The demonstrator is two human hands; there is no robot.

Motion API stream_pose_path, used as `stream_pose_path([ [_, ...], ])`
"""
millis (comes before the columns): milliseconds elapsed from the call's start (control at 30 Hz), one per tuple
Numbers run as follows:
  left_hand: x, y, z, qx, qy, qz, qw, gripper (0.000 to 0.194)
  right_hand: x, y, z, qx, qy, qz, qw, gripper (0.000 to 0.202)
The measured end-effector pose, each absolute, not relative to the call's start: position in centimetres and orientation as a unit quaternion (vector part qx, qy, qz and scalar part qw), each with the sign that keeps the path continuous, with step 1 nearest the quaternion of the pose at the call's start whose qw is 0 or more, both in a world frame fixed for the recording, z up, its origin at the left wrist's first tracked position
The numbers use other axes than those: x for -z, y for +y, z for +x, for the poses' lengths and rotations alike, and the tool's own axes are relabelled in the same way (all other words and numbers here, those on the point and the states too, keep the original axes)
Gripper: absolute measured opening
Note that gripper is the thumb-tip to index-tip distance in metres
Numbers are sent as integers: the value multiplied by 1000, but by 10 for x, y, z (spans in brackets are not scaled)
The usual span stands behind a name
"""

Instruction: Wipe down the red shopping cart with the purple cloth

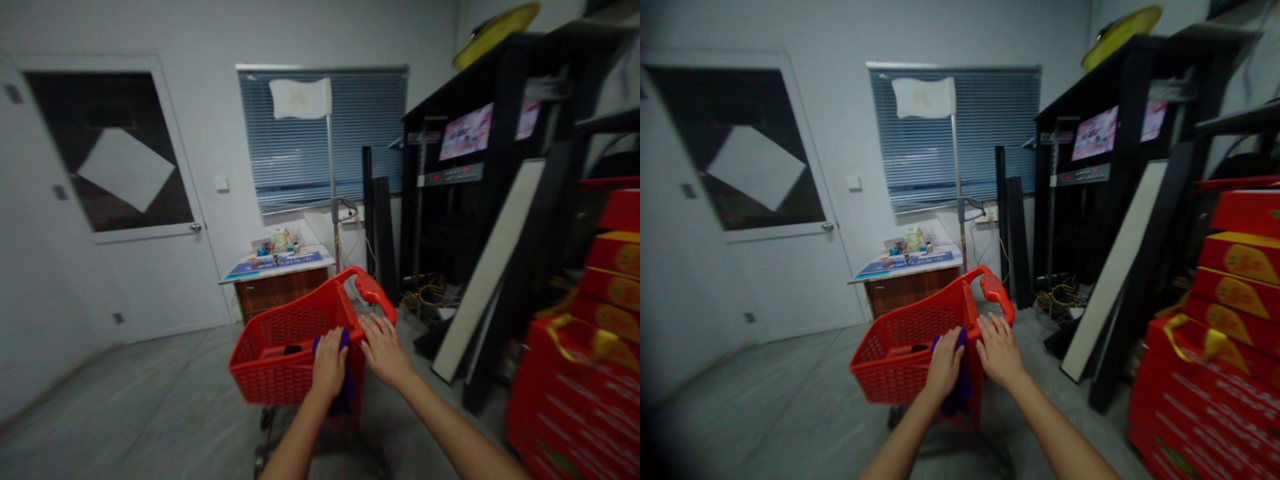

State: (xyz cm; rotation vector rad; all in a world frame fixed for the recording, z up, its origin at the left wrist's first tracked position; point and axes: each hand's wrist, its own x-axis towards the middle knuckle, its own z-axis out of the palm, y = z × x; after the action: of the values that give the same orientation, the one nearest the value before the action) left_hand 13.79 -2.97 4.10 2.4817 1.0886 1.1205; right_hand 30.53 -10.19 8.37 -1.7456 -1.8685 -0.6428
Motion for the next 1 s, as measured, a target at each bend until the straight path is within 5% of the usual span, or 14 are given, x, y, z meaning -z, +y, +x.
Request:
stream_pose_path([
  [1000,-49,-32,130,-396,379,828,119,41,-81,-102,293,238,-669,-653,265,53],
])
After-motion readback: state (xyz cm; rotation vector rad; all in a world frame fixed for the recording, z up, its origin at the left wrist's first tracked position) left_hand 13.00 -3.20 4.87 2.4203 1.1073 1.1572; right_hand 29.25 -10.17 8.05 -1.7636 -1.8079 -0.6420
